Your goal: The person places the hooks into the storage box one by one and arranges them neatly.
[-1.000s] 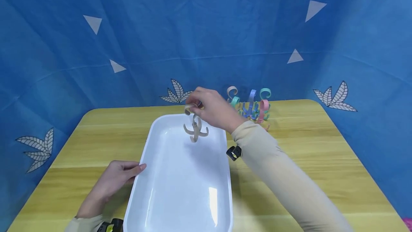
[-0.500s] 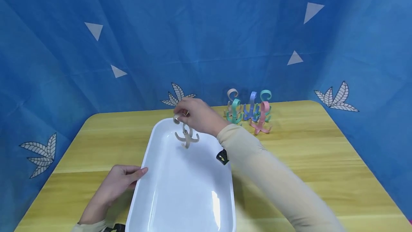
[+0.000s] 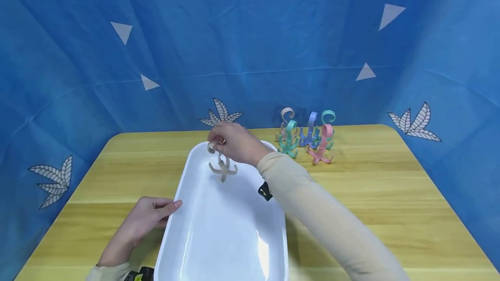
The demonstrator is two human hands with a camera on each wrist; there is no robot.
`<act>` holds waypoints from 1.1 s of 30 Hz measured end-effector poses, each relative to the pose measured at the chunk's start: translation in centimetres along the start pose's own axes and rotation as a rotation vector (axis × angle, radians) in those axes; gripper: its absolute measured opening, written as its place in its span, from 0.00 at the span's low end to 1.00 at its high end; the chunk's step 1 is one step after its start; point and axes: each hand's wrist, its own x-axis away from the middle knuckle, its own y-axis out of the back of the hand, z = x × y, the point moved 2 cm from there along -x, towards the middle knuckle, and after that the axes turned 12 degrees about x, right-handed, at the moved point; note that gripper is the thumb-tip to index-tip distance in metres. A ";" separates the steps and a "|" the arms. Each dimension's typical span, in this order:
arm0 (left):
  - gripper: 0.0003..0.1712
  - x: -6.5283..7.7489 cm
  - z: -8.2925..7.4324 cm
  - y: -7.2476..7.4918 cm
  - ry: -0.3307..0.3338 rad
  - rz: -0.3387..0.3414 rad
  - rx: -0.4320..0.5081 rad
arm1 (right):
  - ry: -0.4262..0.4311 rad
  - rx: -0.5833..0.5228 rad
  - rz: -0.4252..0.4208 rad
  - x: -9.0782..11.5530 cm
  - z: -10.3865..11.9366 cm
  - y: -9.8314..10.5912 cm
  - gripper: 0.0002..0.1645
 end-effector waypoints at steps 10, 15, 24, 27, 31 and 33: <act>0.17 0.3 0.3 0.1 0.012 -0.002 -0.006 | -0.018 -0.022 0.009 -0.3 0.1 -1.2 0.09; 0.19 0.2 0.4 0.1 0.004 0.006 0.008 | -0.039 -0.019 -0.003 0.0 -0.2 -1.0 0.12; 0.20 -0.1 0.2 0.1 -0.005 0.024 0.028 | -0.043 0.010 -0.075 1.7 -1.2 -0.1 0.11; 0.20 0.0 0.2 0.0 -0.004 0.019 0.030 | -0.057 0.007 -0.079 2.1 -1.7 0.1 0.11; 0.20 0.0 0.1 0.0 -0.007 0.023 0.037 | -0.082 0.007 -0.092 2.8 -2.1 0.4 0.11; 0.21 0.0 0.1 0.0 -0.010 0.036 0.043 | -0.099 0.019 -0.108 3.3 -2.3 0.6 0.10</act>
